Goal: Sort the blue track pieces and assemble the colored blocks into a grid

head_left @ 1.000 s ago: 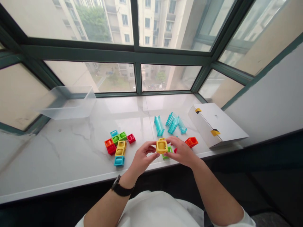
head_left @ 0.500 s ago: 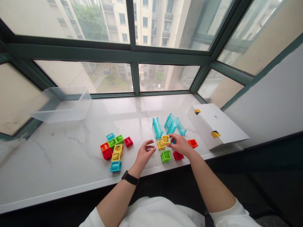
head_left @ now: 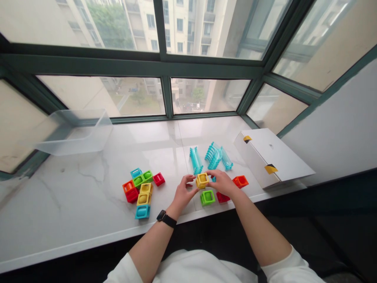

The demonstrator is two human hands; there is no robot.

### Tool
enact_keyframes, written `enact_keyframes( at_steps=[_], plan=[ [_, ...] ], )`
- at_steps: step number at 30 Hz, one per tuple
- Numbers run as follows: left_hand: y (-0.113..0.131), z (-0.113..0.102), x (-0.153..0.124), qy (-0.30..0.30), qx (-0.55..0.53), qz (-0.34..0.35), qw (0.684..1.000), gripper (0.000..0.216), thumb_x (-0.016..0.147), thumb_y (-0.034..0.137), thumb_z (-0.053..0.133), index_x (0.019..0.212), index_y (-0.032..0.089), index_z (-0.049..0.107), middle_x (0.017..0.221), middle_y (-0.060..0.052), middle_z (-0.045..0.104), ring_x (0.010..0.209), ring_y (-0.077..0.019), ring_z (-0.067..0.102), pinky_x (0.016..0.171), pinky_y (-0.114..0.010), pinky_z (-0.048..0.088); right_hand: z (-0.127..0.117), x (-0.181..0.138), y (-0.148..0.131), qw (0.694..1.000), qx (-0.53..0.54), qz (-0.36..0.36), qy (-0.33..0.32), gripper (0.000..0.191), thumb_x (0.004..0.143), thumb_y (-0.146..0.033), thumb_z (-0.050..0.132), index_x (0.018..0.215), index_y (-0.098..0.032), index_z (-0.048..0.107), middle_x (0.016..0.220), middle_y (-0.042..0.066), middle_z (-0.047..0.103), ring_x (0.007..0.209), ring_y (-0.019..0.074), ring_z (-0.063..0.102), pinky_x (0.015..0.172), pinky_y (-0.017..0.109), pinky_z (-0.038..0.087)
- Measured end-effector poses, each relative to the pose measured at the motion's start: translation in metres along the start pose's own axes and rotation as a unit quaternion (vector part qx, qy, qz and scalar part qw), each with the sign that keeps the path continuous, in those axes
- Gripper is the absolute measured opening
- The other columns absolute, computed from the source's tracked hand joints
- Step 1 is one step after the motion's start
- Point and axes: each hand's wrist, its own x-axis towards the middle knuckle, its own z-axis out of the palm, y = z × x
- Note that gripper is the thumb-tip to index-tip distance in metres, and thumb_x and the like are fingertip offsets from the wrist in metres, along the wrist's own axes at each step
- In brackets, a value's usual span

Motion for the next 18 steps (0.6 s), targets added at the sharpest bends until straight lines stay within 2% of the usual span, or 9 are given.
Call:
enact_keyframes(
  at_steps=[7,18],
  plan=[
    [-0.0007,0.0031,0.0041,-0.007,0.013,0.006,1.000,0.062,0.081,0.024,0.084,0.134,0.025,0.053,0.133,-0.011,0.070,0.122,-0.0251,0.068,0.097,-0.043,0.058,0.0046,0.0030,0.0064,0.999,-0.031,0.002,-0.006,0.046,0.079,-0.021,0.085,0.124,-0.026,0.075,0.117,0.006,0.076,0.109,0.0265,0.069,0.099,0.043,0.054],
    [-0.0039,0.0067,0.0059,0.006,-0.008,-0.015,1.000,0.056,0.081,0.024,0.086,0.130,0.024,0.059,0.123,-0.010,0.074,0.112,-0.0243,0.074,0.099,-0.045,0.060,0.0063,0.0038,0.0084,0.999,-0.047,-0.005,-0.018,0.044,0.080,-0.020,0.084,0.123,-0.027,0.075,0.115,0.005,0.077,0.108,0.0266,0.069,0.096,0.041,0.052]
  ],
)
